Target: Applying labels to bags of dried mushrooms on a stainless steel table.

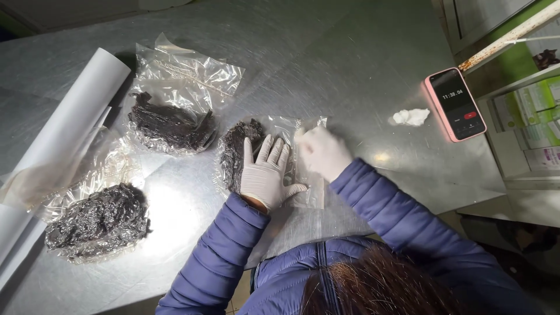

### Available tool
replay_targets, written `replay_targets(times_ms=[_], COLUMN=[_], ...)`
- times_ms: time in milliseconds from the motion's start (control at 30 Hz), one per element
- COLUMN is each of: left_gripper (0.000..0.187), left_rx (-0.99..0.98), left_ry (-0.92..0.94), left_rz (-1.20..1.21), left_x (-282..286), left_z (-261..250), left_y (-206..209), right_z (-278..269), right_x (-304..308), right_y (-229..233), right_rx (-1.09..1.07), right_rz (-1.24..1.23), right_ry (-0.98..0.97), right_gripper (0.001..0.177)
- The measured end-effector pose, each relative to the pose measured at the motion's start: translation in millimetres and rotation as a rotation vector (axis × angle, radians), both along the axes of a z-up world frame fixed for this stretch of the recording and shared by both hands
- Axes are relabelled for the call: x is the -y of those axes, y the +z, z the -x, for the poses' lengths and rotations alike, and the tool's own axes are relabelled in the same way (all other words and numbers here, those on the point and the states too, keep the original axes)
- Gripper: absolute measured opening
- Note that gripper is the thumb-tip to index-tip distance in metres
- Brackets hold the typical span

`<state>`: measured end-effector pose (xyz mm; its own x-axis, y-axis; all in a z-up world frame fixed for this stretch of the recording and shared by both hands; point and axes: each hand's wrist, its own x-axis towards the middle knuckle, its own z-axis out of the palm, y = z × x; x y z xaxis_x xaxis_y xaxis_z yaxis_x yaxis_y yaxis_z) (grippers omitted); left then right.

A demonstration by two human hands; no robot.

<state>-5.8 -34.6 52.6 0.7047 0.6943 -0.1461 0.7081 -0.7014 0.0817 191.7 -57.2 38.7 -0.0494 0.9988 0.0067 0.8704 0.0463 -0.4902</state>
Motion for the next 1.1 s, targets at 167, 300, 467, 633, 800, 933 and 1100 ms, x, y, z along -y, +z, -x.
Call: replay_targets(times_ms=[167, 300, 467, 633, 800, 933, 1100], left_gripper=[0.118, 0.103, 0.055, 0.057, 0.052, 0.054, 0.062], left_rx=[0.004, 0.135, 0.094, 0.107, 0.118, 0.138, 0.153], left_ry=[-0.017, -0.039, -0.003, -0.002, -0.007, -0.028, -0.04], left_rz=[-0.015, -0.028, -0.087, -0.089, -0.19, -0.164, -0.112], left_x=[-1.7, -2.3, -5.0, -2.0, 1.2, -2.4, -4.7], left_z=[2.1, 6.0, 10.3, 13.9, 13.7, 14.5, 17.9], left_y=[5.2, 8.1, -6.0, -15.4, -26.4, -18.2, -12.6], right_z=[-54.6, -31.9, 32.4, -9.6, -39.5, 21.7, 21.9], right_x=[-27.5, -21.8, 29.5, 30.2, 20.1, 46.5, 74.2], right_y=[22.4, 50.8, 23.3, 26.5, 26.7, 37.2, 36.4], right_rx=[0.123, 0.017, 0.044, 0.923, 0.52, 0.218, 0.446], right_rz=[-0.085, -0.209, -0.115, -0.422, -0.229, -0.411, -0.051], right_ry=[-0.266, -0.31, 0.014, 0.173, -0.287, -0.014, 0.138], right_gripper=[0.011, 0.011, 0.01, 0.01, 0.032, 0.022, 0.032])
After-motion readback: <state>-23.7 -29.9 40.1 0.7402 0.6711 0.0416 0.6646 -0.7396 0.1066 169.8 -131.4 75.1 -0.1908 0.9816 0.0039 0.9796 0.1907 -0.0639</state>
